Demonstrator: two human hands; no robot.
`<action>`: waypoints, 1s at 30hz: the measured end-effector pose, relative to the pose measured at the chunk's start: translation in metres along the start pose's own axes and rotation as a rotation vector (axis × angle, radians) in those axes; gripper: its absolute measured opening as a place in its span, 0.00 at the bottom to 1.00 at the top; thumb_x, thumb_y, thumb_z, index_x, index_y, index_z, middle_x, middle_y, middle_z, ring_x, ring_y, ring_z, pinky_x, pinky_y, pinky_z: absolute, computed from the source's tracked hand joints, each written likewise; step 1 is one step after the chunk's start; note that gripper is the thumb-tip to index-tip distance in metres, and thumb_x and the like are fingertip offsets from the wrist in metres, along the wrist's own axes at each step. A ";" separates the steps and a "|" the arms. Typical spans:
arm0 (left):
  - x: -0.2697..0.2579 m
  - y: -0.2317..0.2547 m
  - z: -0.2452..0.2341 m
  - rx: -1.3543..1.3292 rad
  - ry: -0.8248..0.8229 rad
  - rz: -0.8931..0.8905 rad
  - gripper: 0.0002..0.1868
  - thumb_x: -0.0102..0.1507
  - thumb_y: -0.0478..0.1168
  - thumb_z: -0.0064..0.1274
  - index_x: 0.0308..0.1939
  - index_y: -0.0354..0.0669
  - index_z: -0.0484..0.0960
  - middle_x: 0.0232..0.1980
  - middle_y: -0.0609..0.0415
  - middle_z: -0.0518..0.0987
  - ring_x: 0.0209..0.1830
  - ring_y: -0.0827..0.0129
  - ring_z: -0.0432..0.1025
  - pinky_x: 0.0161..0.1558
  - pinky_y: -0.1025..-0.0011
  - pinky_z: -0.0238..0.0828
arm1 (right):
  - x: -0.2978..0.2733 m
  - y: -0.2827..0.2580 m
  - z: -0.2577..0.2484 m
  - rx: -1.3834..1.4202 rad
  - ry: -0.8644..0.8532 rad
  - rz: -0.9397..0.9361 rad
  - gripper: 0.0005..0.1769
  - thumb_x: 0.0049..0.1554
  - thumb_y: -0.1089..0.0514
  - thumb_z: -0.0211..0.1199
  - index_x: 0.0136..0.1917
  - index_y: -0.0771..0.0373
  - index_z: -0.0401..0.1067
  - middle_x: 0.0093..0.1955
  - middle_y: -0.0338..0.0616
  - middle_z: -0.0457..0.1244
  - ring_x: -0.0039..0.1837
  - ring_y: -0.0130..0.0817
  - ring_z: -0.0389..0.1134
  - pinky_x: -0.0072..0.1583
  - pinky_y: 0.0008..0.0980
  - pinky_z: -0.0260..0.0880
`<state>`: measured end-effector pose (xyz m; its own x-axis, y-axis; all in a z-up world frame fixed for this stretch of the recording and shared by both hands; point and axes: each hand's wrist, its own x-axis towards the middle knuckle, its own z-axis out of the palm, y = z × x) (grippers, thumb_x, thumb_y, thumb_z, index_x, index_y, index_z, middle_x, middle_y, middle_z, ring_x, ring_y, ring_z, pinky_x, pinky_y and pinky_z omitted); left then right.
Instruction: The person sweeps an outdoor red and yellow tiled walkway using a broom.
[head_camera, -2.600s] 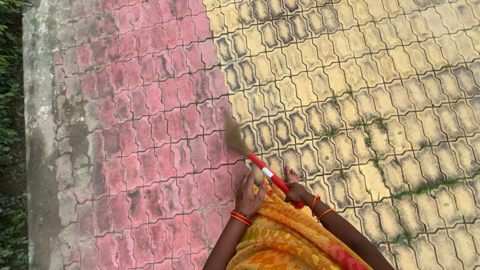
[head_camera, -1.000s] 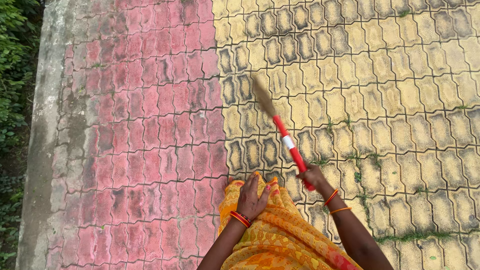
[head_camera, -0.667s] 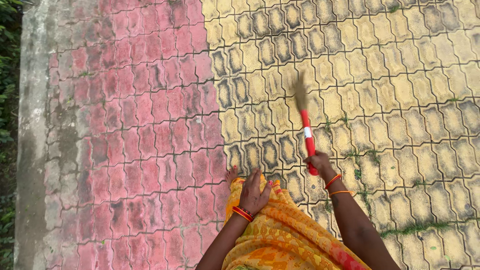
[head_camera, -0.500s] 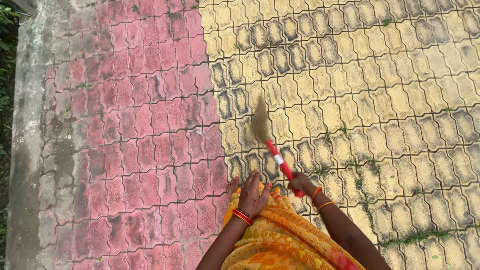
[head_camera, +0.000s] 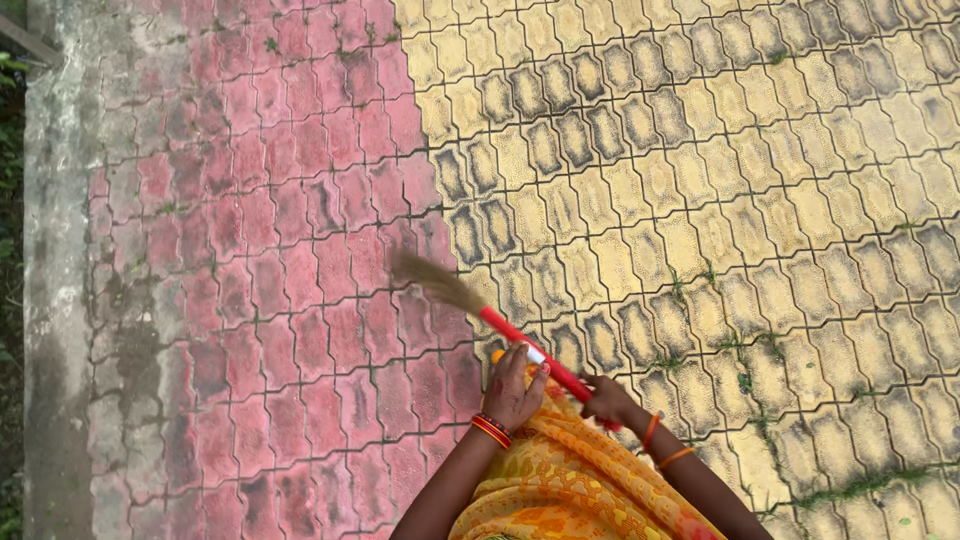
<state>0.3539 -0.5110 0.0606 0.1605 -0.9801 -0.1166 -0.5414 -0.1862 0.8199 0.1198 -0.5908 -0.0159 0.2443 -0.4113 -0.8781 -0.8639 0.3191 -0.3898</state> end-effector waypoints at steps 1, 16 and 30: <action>0.003 -0.006 0.000 0.004 0.015 0.034 0.34 0.68 0.50 0.51 0.67 0.23 0.68 0.69 0.27 0.68 0.71 0.39 0.64 0.70 0.51 0.58 | -0.007 -0.003 -0.007 0.053 0.029 0.037 0.52 0.49 0.68 0.70 0.81 0.53 0.49 0.48 0.59 0.71 0.33 0.35 0.65 0.35 0.33 0.69; 0.012 -0.030 0.004 0.008 0.021 -0.037 0.30 0.67 0.48 0.51 0.65 0.28 0.71 0.66 0.30 0.72 0.67 0.40 0.66 0.67 0.52 0.61 | 0.046 -0.016 -0.055 0.346 0.257 -0.011 0.25 0.44 0.67 0.75 0.55 0.70 0.75 0.35 0.51 0.69 0.30 0.35 0.68 0.34 0.35 0.70; 0.103 0.008 0.007 -0.114 0.079 -0.200 0.34 0.65 0.46 0.49 0.70 0.28 0.64 0.70 0.31 0.67 0.57 0.49 0.77 0.63 0.58 0.69 | 0.063 -0.054 -0.087 0.019 -0.067 -0.051 0.41 0.52 0.68 0.66 0.76 0.51 0.60 0.40 0.53 0.70 0.31 0.34 0.65 0.35 0.33 0.68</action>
<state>0.3599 -0.6138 0.0511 0.3215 -0.9154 -0.2422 -0.3965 -0.3625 0.8434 0.1437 -0.7083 -0.0261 0.3173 -0.3696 -0.8733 -0.8409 0.3160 -0.4393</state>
